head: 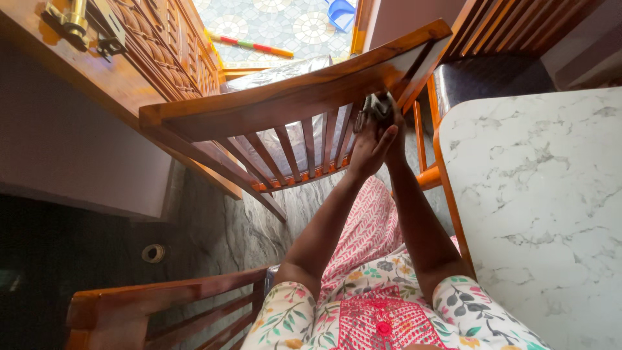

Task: The person wipes down the surface of a marble table and then uses a cloth to wipe the wooden slats and frame of a chair.

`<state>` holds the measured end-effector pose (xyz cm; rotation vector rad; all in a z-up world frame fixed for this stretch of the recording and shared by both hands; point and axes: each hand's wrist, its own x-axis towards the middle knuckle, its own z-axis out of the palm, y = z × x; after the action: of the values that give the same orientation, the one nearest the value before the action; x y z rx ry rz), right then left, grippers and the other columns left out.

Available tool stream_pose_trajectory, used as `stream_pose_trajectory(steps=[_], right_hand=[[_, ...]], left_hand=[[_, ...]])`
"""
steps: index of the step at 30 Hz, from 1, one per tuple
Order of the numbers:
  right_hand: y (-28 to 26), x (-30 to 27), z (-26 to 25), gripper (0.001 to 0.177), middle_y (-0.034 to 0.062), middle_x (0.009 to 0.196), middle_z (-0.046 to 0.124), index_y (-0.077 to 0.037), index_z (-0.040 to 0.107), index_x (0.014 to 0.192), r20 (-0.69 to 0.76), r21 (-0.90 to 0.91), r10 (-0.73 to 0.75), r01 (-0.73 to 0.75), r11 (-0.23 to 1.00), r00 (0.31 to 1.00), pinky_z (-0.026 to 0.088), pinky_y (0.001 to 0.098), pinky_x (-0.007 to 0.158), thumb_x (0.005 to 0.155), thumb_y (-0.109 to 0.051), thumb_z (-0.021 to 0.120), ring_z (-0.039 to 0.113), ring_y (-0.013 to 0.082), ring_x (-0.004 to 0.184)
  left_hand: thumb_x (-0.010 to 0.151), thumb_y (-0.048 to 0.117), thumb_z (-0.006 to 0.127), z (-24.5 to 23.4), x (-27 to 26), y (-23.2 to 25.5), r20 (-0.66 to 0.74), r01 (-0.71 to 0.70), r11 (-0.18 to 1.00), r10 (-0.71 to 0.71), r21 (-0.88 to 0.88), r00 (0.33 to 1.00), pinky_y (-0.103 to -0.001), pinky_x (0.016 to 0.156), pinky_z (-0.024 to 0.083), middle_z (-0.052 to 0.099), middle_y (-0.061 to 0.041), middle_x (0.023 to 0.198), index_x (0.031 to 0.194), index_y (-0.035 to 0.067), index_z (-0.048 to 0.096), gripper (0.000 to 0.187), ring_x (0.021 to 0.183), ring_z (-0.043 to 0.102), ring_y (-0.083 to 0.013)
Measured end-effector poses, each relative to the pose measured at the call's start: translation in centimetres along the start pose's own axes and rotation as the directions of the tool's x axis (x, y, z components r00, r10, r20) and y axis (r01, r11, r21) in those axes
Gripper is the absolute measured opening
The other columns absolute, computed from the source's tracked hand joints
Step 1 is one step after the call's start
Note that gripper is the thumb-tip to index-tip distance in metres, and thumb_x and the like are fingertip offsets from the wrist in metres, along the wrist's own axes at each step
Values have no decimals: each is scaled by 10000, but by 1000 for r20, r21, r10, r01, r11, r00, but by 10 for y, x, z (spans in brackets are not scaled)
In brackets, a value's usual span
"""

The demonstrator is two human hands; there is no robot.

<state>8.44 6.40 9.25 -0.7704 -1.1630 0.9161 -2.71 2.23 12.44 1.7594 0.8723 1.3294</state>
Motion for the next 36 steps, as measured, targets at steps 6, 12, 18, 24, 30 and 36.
stream_pose_trajectory(steps=[6,12,18,24,30,36], right_hand=[[41,-24,-15,475,60,1102,704,6,529,1451,-79,-317,155,-172,933,985,575,281,810,1073,-278,485,680,130,949],[116,-63,-29,534,87,1214,703,13,479,1476,-42,-322,201,-204,924,979,577,309,893,987,-142,627,680,151,1045],[126,-61,-8,492,81,1383,611,42,447,1499,-2,208,377,-368,906,926,515,323,1079,1060,-170,515,629,176,1216],[65,-41,33,528,111,1298,635,19,502,1495,33,161,589,-586,794,808,509,321,950,1125,-347,408,636,192,1095],[21,-29,62,391,37,1134,695,-41,618,1295,9,111,664,-661,742,747,533,274,872,1095,-324,438,654,136,983],[43,-39,51,309,9,865,651,-67,659,1037,-35,285,721,-685,670,692,484,276,661,1120,-269,440,580,126,721]], left_hand=[[1018,585,507,15,-13,-54,77,242,959,-233,-146,970,-500,1133,467,514,-273,1448,1529,1,302,802,1367,543,-406],[994,519,564,29,-46,-123,98,494,853,-485,-165,869,-463,1139,442,439,-250,1488,1541,-1,256,815,1379,488,-369],[922,394,738,39,-67,-177,-9,475,828,-500,-298,866,-405,1100,467,542,-222,1406,1475,-19,370,781,1314,553,-305],[895,320,774,43,-80,-216,21,537,751,-574,-384,818,-347,929,544,675,-164,1201,1324,-37,554,600,1107,661,-235],[915,338,762,46,-85,-233,-36,466,789,-522,-402,852,-340,902,541,687,-150,1151,1278,-36,588,549,1052,659,-215],[900,442,751,42,-90,-228,-9,638,722,-664,-267,748,-352,873,545,713,-173,1113,1271,-31,603,619,1017,683,-231]])
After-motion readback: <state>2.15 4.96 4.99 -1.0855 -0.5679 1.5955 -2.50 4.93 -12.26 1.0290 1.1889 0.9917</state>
